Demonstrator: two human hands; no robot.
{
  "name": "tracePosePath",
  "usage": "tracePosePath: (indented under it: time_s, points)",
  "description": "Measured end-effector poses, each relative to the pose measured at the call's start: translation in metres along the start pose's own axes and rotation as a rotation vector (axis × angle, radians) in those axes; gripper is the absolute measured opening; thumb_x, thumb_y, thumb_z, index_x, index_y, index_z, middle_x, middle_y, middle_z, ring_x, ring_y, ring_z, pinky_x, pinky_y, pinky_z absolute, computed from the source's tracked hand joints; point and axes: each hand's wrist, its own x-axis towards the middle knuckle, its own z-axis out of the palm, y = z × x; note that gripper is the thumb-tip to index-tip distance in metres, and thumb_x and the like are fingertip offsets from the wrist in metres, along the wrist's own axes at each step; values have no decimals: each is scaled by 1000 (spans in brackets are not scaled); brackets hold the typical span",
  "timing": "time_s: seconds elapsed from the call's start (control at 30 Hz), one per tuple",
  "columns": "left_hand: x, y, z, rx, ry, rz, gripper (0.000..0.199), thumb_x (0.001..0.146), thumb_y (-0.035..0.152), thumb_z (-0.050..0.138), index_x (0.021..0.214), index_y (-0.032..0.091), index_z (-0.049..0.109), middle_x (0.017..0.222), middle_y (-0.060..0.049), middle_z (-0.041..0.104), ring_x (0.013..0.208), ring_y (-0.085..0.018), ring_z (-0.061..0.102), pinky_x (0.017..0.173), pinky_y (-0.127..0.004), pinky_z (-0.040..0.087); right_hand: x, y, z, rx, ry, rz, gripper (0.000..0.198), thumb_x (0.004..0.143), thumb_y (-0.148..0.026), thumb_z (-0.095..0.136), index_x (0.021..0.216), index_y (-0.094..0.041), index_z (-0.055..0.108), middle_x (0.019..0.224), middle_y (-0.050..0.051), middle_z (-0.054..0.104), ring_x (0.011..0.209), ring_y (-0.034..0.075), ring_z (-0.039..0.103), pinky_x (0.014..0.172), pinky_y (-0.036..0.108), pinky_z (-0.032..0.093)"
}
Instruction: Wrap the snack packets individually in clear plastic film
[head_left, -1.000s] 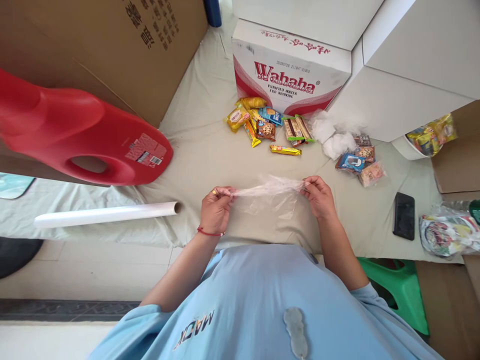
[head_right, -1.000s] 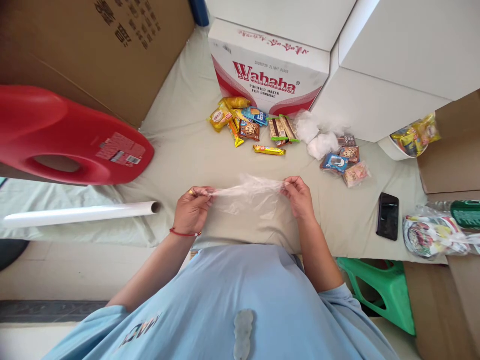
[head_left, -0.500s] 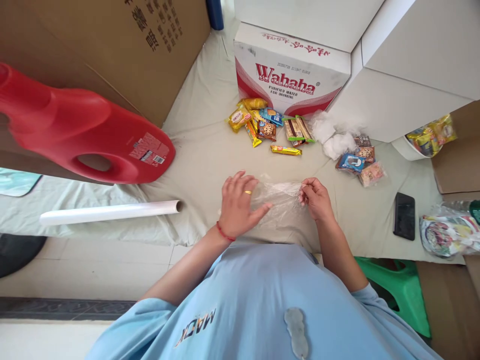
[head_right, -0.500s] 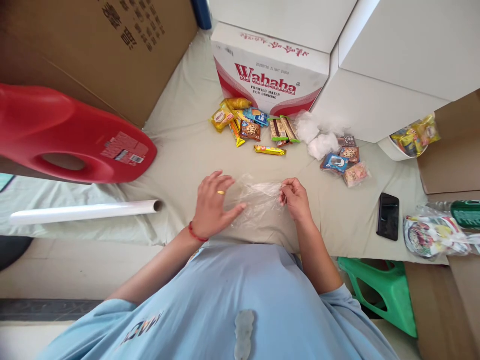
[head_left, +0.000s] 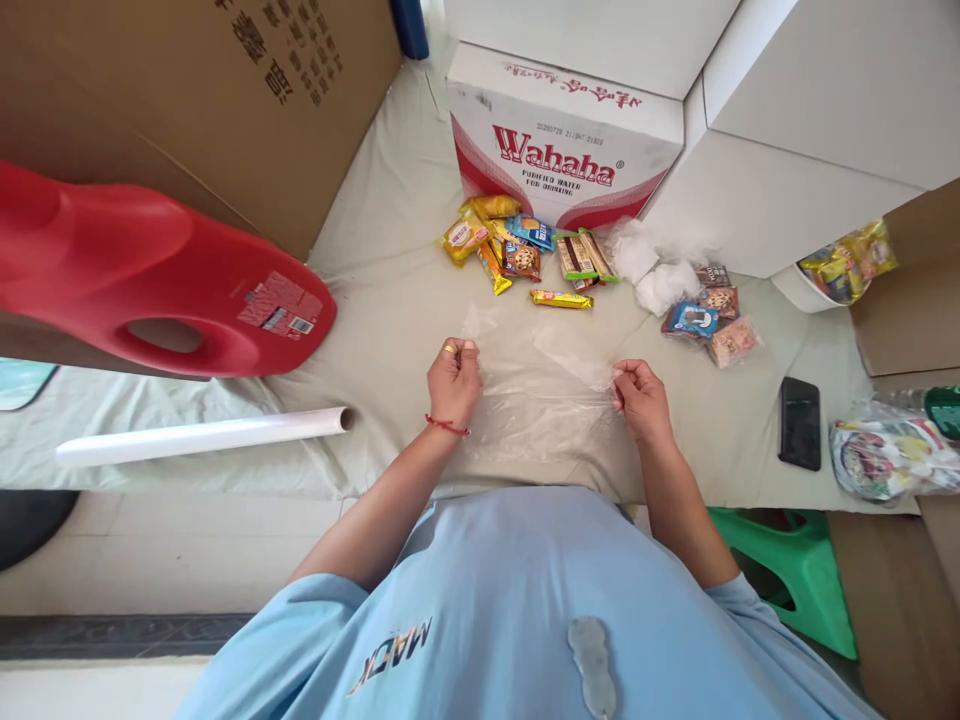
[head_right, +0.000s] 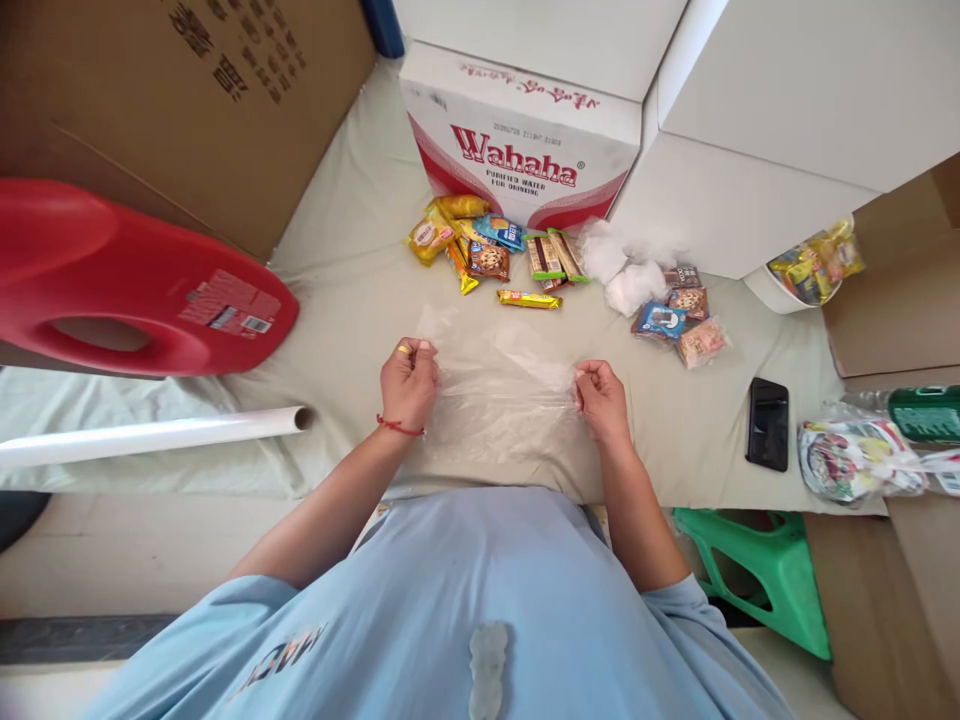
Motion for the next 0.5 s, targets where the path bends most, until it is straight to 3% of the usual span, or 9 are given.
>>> tracePosePath:
  time_s: [0.07,0.13,0.2,0.27,0.33,0.4,0.5]
  points:
    - [7,-9,-3,56,61,-35,23,102,42,49,89,24,52,67,5,49,61,-14,50,64,-27,45,2,5,0,-62,10,4,28,80,-47,67,94,-26,56,64,-7,55,46,11,43,43,25,30]
    - [7,-13,-7,154,165,26,16,98,38,55,98,22,53,82,0,58,74,-17,57,76,-32,50,4,9,0,-142,8,-10,26,82,-47,65,94,-25,57,63,-6,55,48,12,45,46,25,33]
    - [1,-12,-10,274,297,185,22,95,36,59,109,20,55,105,-9,63,98,-23,62,93,-41,51,5,12,0,-212,-6,-42,24,84,-47,64,94,-25,57,61,-6,53,50,13,47,48,26,35]
    - [-10,-8,-12,407,339,373,23,95,33,59,112,18,59,117,-16,63,118,-29,59,107,-50,45,5,13,0,-253,-21,-72,24,86,-47,62,93,-25,57,59,-6,52,52,14,48,51,27,37]
    - [-20,-3,-12,532,199,506,19,98,30,54,109,19,65,114,-16,68,127,-32,58,114,-55,38,5,14,0,-271,-29,-85,24,87,-48,61,93,-25,57,61,-5,53,53,14,49,54,28,39]
    - [-28,-1,-9,645,-36,561,26,102,30,48,111,20,71,115,-14,74,133,-32,59,119,-57,33,5,15,-2,-297,-45,-77,27,87,-51,61,93,-25,58,65,-4,56,54,15,50,55,28,41]
    - [-35,-4,-4,793,-276,534,43,106,37,42,137,19,66,149,-16,65,149,-33,48,127,-63,22,9,13,-8,-379,-54,-73,40,92,-62,54,90,-24,63,73,1,62,61,17,55,58,29,44]
